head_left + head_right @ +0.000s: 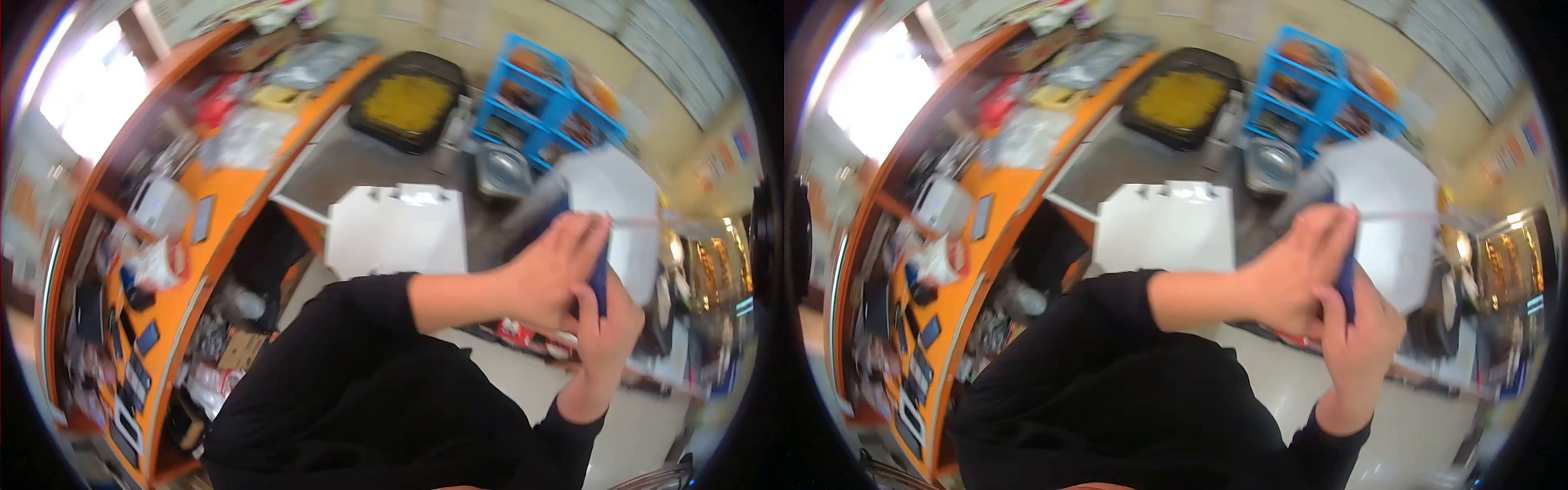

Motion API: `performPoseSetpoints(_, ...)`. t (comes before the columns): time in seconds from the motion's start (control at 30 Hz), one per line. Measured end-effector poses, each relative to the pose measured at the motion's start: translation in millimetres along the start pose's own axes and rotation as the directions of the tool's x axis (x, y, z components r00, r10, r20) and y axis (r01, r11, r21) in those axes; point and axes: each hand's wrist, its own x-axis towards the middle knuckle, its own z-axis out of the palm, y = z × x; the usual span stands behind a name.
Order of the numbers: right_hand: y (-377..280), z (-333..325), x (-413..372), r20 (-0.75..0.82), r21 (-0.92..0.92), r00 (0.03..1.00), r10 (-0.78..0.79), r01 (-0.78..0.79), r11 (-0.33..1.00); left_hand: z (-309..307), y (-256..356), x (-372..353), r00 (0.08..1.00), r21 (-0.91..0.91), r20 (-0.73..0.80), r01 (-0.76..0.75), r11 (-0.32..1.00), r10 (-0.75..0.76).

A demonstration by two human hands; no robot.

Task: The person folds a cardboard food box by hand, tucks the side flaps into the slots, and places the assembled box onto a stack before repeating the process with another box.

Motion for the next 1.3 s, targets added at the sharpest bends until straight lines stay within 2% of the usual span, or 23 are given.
performPoseSetpoints(0.07,13,-13,0,-0.099,-0.065,0.995,-0.007,0.000,0.998,1,-22,-2,0.987,-0.174,0.048,-0.145,0.974,0.156)
performPoseSetpoints(0.1,18,-24,1,-0.131,-0.084,0.988,0.084,-0.096,0.992,6,-38,-7,0.983,-0.137,0.038,-0.173,0.975,0.180)
performPoseSetpoints(0.13,22,-38,2,-0.179,-0.060,0.959,0.219,-0.232,0.971,7,-55,-10,0.994,-0.110,0.035,-0.099,0.989,0.104)
performPoseSetpoints(0.17,34,-51,5,-0.215,-0.035,0.920,0.329,-0.344,0.938,7,-74,-16,0.988,0.034,0.147,-0.043,0.998,0.037)
performPoseSetpoints(0.2,45,-61,9,-0.305,0.009,0.898,0.317,-0.330,0.944,8,-91,-19,0.967,0.194,0.250,-0.010,0.981,-0.039)
performPoseSetpoints(0.23,56,-74,15,-0.282,0.055,0.876,0.392,-0.393,0.918,10,-99,-20,0.949,0.256,0.313,-0.043,0.966,-0.041)
performPoseSetpoints(0.27,68,-83,25,-0.231,0.122,0.902,0.364,-0.344,0.931,14,-105,-18,0.927,0.323,0.372,-0.079,0.943,-0.050)
performPoseSetpoints(0.3,83,-88,33,-0.199,0.165,0.906,0.373,-0.344,0.924,17,-110,-17,0.926,0.306,0.378,-0.113,0.946,-0.012)
performPoseSetpoints(0.37,96,-81,56,-0.064,0.495,0.904,0.423,-0.340,0.800,30,-117,-12,0.923,0.281,0.382,-0.173,0.944,0.056)
performPoseSetpoints(0.4,105,-73,65,-0.017,0.556,0.922,0.388,-0.314,0.770,36,-114,-10,0.940,0.255,0.338,-0.131,0.958,0.039)
performPoseSetpoints(0.47,121,-61,83,0.074,0.379,0.920,0.384,-0.383,0.843,45,-108,2,0.970,0.204,0.242,-0.048,0.978,-0.002)
performPoseSetpoints(0.5,128,-55,89,0.086,0.310,0.937,0.340,-0.349,0.884,47,-107,10,0.965,0.237,0.259,-0.107,0.966,0.043)
performPoseSetpoints(0.6,136,-37,108,0.107,0.179,0.959,0.263,-0.279,0.943,53,-120,15,0.925,0.113,0.359,-0.180,0.977,0.128)
performPoseSetpoints(0.7,129,-23,120,0.126,0.163,0.956,0.266,-0.284,0.945,59,-115,14,0.931,0.052,0.350,-0.129,0.990,0.103)
performPoseSetpoints(0.8,147,-2,123,0.174,0.006,0.964,0.201,-0.206,0.979,64,-105,12,0.944,0.041,0.318,-0.108,0.993,0.089)
performPoseSetpoints(0.87,149,9,113,0.182,-0.205,0.935,0.305,-0.267,0.942,67,-103,8,0.957,0.051,0.275,-0.113,0.992,0.095)
performPoseSetpoints(0.97,138,15,102,0.239,-0.327,0.916,0.322,-0.237,0.915,70,-103,6,0.970,0.044,0.228,-0.101,0.994,0.088)
performPoseSetpoints(1.07,139,16,97,0.364,-0.308,0.858,0.364,-0.258,0.916,70,-98,5,0.978,0.025,0.198,-0.067,0.997,0.061)
performPoseSetpoints(1.2,135,33,83,0.292,-0.411,0.900,0.325,-0.188,0.892,73,-94,1,0.987,-0.001,0.158,-0.032,1.000,0.031)
performPoseSetpoints(1.3,129,50,75,0.226,-0.455,0.913,0.339,-0.209,0.866,78,-95,-1,0.991,-0.029,0.131,0.006,1.000,-0.003)
